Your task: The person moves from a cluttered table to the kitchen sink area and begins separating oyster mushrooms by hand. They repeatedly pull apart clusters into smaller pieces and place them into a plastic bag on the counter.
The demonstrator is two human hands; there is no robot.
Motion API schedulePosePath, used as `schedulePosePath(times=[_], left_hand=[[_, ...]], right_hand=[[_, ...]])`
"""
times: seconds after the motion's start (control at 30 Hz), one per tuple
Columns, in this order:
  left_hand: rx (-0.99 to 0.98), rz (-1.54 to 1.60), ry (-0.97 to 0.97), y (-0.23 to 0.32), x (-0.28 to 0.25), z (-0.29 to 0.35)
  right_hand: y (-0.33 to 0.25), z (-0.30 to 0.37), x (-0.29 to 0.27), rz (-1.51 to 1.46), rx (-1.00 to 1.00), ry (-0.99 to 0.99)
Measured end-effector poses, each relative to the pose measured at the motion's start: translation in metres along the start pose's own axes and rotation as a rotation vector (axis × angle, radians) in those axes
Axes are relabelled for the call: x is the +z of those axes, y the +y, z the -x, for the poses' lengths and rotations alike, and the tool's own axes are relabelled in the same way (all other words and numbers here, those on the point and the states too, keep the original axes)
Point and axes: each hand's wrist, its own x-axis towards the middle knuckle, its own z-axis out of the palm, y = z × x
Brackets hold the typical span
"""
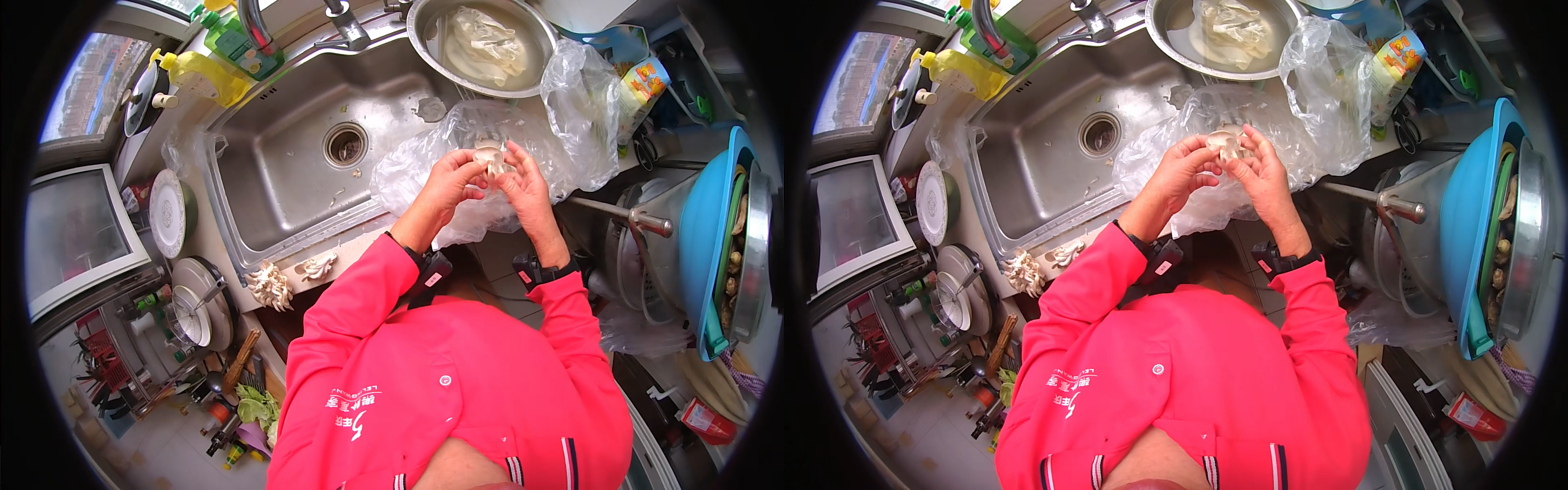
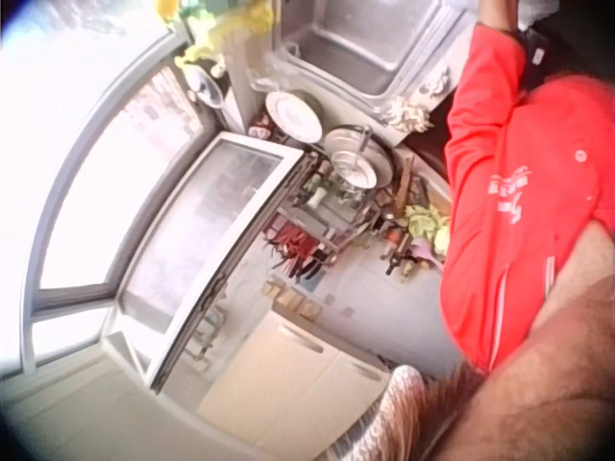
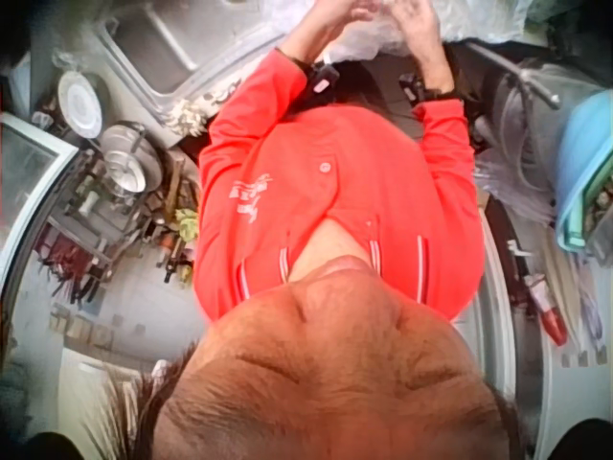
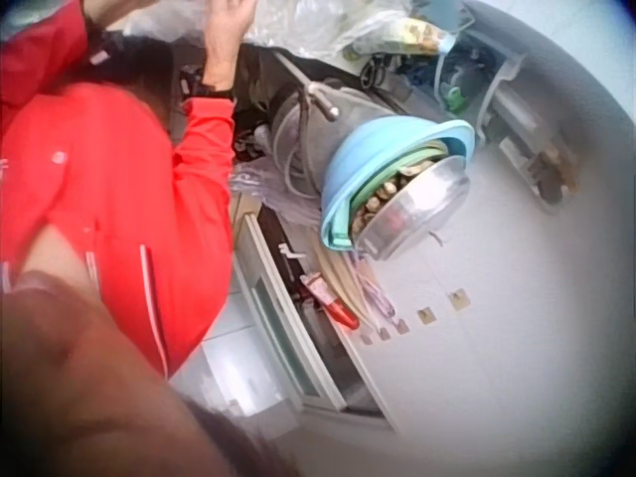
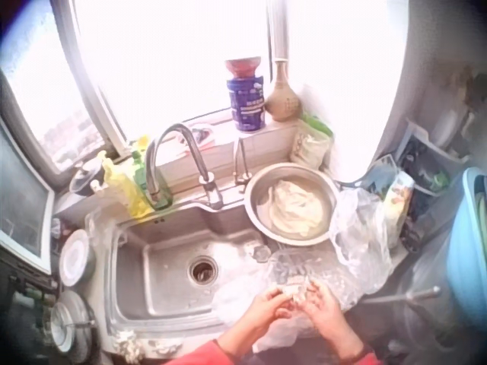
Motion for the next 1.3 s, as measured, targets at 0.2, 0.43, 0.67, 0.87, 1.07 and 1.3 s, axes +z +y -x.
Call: schedulePosePath(times=[0.2, 0.43, 0.67, 0.87, 1.07, 1.3], left_hand=[[-0.051, -0.092, -0.02, 0.019, 0.0, -0.003], [0.047, -0.304, -0.007, 0.027, 0.008, -0.007], [0.003, -0.105, -0.022, 0.019, 0.0, -0.018], [0.021, -0.027, 0.061, 0.015, -0.007, -0.019], [0.047, -0.132, -0.015, 0.017, -0.002, -0.019], [0.029, -0.104, 0.017, 0.019, -0.01, -0.017]], right_hand=[[-0.014, -0.023, -0.013, 0.058, 0.225, -0.169], [-0.019, -0.038, -0.016, 0.102, 0.232, -0.227], [-0.009, -0.042, -0.009, 0.111, 0.107, -0.046], [-0.013, -0.043, -0.011, 0.085, 0.195, -0.112], [-0.021, -0.052, -0.013, 0.138, 0.249, -0.265], [-0.02, -0.05, -0.02, -0.01, 0.297, -0.154]])
